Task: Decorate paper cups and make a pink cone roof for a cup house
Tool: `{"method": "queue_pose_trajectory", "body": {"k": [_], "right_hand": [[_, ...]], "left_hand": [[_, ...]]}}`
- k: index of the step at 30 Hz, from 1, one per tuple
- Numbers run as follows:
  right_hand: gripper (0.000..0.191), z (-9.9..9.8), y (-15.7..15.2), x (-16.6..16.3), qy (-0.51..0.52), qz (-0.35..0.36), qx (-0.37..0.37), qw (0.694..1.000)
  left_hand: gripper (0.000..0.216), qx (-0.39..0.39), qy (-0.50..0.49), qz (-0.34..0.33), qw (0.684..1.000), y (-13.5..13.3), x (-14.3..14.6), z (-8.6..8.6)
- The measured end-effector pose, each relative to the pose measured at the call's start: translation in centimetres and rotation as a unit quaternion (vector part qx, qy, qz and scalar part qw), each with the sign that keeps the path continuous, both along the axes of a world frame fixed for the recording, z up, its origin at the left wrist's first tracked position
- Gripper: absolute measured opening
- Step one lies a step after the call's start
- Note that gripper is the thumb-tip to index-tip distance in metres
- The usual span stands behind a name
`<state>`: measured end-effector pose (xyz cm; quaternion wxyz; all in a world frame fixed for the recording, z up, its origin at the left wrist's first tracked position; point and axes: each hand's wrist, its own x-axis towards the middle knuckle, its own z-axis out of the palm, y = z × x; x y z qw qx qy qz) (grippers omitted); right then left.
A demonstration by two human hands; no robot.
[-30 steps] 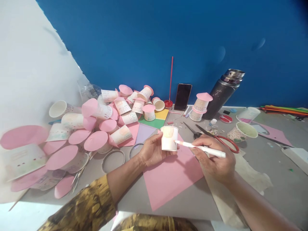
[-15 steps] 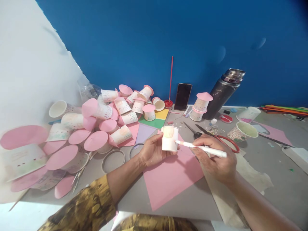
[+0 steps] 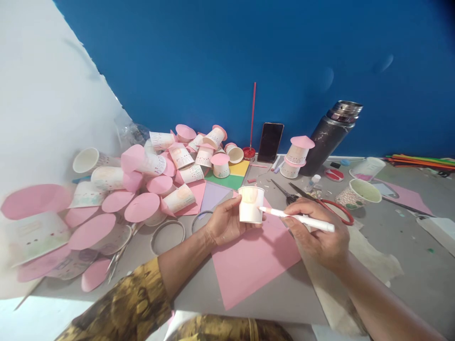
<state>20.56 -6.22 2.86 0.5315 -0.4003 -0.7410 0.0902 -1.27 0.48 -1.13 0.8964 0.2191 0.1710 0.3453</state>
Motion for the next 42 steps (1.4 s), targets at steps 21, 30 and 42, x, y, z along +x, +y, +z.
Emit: {"method": "queue_pose_trajectory", "body": {"k": [21, 30, 42], "right_hand": [[0.01, 0.09, 0.17, 0.04, -0.024, 0.064, 0.025, 0.997], [0.008, 0.45, -0.2, 0.19, 0.019, 0.007, 0.02, 1.0], [0.004, 0.32, -0.01, 0.04, 0.0, -0.016, 0.022, 1.0]], "left_hand": [[0.039, -0.02, 0.031, 0.017, 0.999, -0.01, 0.04, 0.18], [0.038, -0.022, -0.016, -0.005, 1.0, 0.14, -0.07, -0.02], [0.039, -0.024, -0.031, -0.023, 0.999, -0.04, -0.05, 0.16]]}}
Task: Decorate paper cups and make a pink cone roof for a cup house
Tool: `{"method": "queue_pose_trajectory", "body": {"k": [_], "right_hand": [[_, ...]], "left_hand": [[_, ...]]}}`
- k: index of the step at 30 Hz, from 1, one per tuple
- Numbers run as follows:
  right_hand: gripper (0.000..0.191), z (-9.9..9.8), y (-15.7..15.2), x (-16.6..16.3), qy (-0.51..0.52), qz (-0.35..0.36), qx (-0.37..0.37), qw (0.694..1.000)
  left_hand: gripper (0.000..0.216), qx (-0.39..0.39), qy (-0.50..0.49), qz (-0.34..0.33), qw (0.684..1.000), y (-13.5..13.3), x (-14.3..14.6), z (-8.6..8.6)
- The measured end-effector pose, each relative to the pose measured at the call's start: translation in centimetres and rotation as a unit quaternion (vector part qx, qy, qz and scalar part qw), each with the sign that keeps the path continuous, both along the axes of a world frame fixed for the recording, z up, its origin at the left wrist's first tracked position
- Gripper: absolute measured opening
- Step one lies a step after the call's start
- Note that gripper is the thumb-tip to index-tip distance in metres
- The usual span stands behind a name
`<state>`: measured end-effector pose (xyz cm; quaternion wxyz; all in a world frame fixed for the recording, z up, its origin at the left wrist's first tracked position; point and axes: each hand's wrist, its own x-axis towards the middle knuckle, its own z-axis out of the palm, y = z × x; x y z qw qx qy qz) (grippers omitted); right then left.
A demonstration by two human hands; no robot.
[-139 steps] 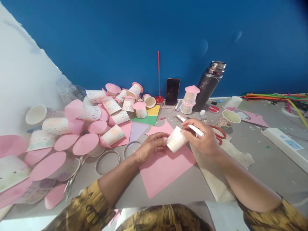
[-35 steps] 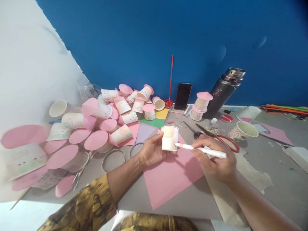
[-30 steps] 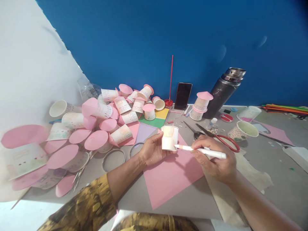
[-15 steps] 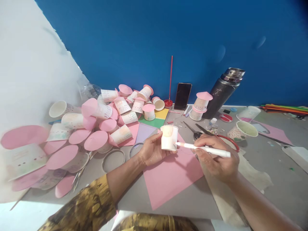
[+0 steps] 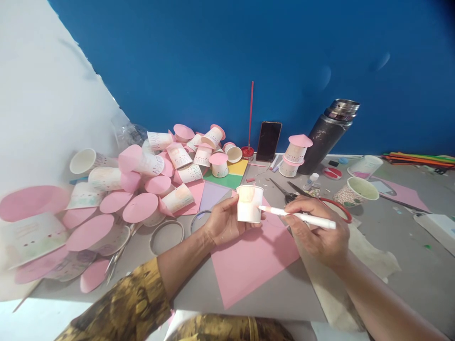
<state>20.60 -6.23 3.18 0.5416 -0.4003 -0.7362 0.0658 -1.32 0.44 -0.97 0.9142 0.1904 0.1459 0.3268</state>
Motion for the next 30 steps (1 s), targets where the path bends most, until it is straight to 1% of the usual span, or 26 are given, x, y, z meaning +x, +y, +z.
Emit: {"method": "queue_pose_trajectory", "body": {"k": [6, 11, 18, 23, 27, 30], "right_hand": [[0.005, 0.4, -0.2, 0.0, 0.008, -0.009, 0.0, 1.0], [0.009, 0.46, -0.21, 0.07, 0.019, -0.007, -0.006, 1.0], [0.008, 0.47, -0.22, 0.07, 0.013, 0.001, 0.004, 1.0], [0.011, 0.21, 0.01, 0.19, 0.015, 0.038, 0.009, 0.999], [0.013, -0.09, 0.09, 0.37, 0.023, 0.084, 0.0, 0.996], [0.014, -0.19, 0.09, 0.41, 0.02, 0.104, -0.003, 0.994]], "left_hand": [[0.044, -0.021, -0.021, -0.025, 0.999, 0.06, -0.3, 0.04], [0.047, -0.034, -0.028, -0.04, 0.998, -0.02, -0.37, 0.44], [0.049, -0.036, -0.017, -0.04, 0.998, 0.0, -0.38, 0.39], [0.05, -0.028, -0.02, -0.036, 0.999, 0.09, -0.41, 0.04], [0.046, -0.044, -0.018, -0.023, 0.999, 0.06, -0.33, 0.13], [0.046, -0.042, -0.008, -0.019, 0.999, 0.07, -0.28, 0.19]]}}
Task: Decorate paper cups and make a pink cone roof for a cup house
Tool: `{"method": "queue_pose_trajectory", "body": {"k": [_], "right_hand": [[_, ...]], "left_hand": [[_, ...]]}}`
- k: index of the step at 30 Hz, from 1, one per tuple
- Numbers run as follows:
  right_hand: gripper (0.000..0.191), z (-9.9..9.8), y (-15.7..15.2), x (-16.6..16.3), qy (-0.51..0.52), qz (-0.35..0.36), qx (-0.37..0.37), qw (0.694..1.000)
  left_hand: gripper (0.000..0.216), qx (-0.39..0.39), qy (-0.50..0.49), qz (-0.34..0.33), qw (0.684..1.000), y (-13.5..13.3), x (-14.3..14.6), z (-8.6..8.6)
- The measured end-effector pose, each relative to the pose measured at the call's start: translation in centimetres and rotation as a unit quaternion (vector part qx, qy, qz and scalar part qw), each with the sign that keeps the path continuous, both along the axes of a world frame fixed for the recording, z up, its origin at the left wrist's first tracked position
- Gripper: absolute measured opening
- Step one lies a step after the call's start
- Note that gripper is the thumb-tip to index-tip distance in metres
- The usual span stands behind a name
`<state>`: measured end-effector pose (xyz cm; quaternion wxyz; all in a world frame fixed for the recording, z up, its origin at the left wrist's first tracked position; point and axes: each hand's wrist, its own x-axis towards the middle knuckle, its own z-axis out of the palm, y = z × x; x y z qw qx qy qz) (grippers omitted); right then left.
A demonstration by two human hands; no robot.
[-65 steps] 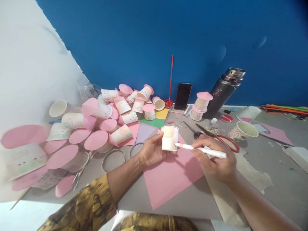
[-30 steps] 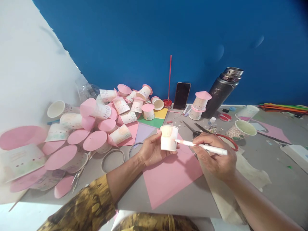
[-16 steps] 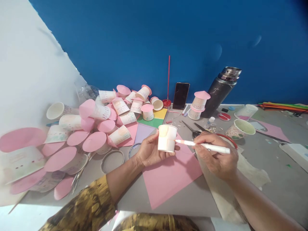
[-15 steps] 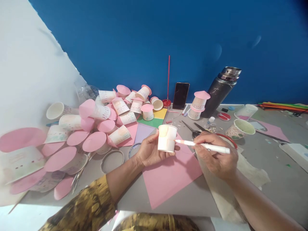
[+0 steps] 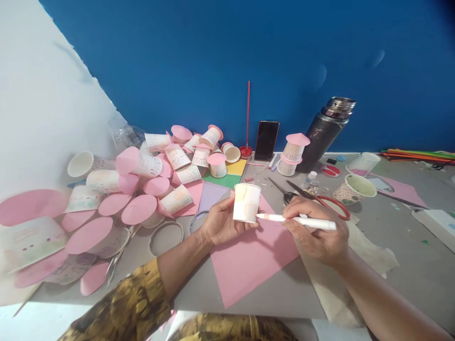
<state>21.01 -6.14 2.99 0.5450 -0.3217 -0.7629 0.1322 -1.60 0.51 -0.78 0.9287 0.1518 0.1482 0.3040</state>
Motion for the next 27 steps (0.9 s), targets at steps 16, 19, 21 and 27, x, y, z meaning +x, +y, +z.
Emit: {"method": "queue_pose_trajectory", "body": {"k": [16, 19, 21, 27], "right_hand": [[0.012, 0.48, -0.29, -0.84, 0.016, 0.009, 0.024, 1.0], [0.011, 0.46, -0.25, -0.91, 0.007, 0.018, 0.02, 1.0], [0.01, 0.38, -0.25, -0.84, 0.0, 0.019, 0.011, 1.0], [0.014, 0.03, -0.33, -0.38, 0.007, -0.008, 0.006, 1.0]], "left_hand": [[0.046, 0.036, 0.008, 0.007, 0.999, -0.37, 0.17, -0.36], [0.047, 0.047, -0.005, 0.007, 0.999, -0.41, 0.22, -0.46], [0.047, 0.045, -0.004, 0.008, 0.999, -0.4, 0.23, -0.44], [0.043, 0.01, 0.005, 0.013, 1.0, -0.29, 0.17, -0.06]]}}
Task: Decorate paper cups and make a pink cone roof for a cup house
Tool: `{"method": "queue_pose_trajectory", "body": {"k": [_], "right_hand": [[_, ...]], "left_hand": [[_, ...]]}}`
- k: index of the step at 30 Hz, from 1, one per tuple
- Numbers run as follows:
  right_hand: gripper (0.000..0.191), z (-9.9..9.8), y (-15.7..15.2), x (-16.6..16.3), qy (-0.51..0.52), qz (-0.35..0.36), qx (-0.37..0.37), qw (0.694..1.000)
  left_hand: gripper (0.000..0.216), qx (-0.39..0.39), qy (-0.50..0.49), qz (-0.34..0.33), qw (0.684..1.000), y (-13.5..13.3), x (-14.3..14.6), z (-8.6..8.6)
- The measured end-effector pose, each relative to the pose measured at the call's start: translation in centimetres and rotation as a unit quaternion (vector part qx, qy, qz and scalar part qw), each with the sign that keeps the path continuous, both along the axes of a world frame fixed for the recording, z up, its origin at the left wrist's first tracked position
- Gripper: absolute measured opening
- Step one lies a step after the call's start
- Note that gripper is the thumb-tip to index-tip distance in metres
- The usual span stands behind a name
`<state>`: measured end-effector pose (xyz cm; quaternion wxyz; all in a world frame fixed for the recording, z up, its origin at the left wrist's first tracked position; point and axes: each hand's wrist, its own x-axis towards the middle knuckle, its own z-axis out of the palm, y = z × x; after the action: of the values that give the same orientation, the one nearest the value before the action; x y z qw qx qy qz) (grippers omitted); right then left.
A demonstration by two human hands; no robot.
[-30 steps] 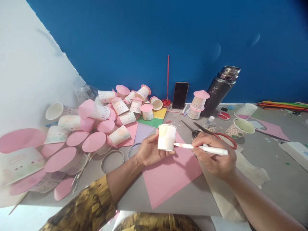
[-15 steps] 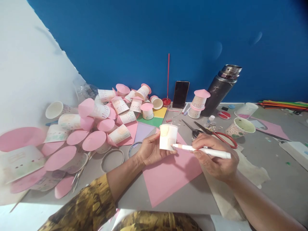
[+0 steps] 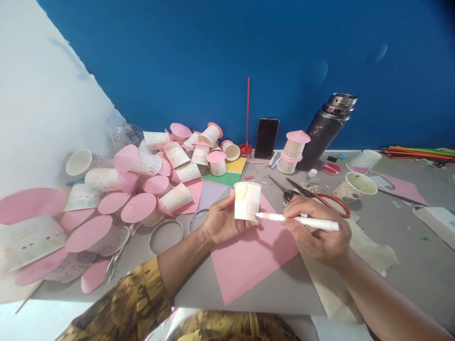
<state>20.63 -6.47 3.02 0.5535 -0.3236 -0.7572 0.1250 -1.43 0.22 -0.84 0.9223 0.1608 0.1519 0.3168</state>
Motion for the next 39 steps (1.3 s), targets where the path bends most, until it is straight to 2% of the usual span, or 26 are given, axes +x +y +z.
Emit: {"method": "queue_pose_trajectory", "body": {"k": [8, 16, 24, 34, 39], "right_hand": [[0.012, -0.1, 0.05, 0.31, 0.005, -0.017, -0.016, 1.0], [0.011, 0.19, -0.13, 0.36, 0.039, -0.068, -0.008, 0.997], [0.021, -0.03, 0.05, -0.26, 0.021, 0.006, 0.034, 0.999], [0.02, -0.01, -0.01, -0.25, -0.002, 0.01, 0.035, 0.999], [0.018, 0.1, 0.0, 0.18, 0.001, -0.011, 0.022, 1.0]], "left_hand": [[0.042, -0.017, -0.007, -0.002, 1.0, 0.02, -0.06, 0.33], [0.043, 0.011, -0.015, -0.029, 0.999, 0.15, -0.18, 0.15], [0.041, 0.013, -0.003, -0.009, 1.0, -0.19, 0.11, -0.14], [0.042, 0.033, 0.021, 0.006, 0.999, -0.08, 0.17, -0.43], [0.044, 0.031, 0.004, -0.028, 0.999, 0.13, -0.13, -0.53]]}}
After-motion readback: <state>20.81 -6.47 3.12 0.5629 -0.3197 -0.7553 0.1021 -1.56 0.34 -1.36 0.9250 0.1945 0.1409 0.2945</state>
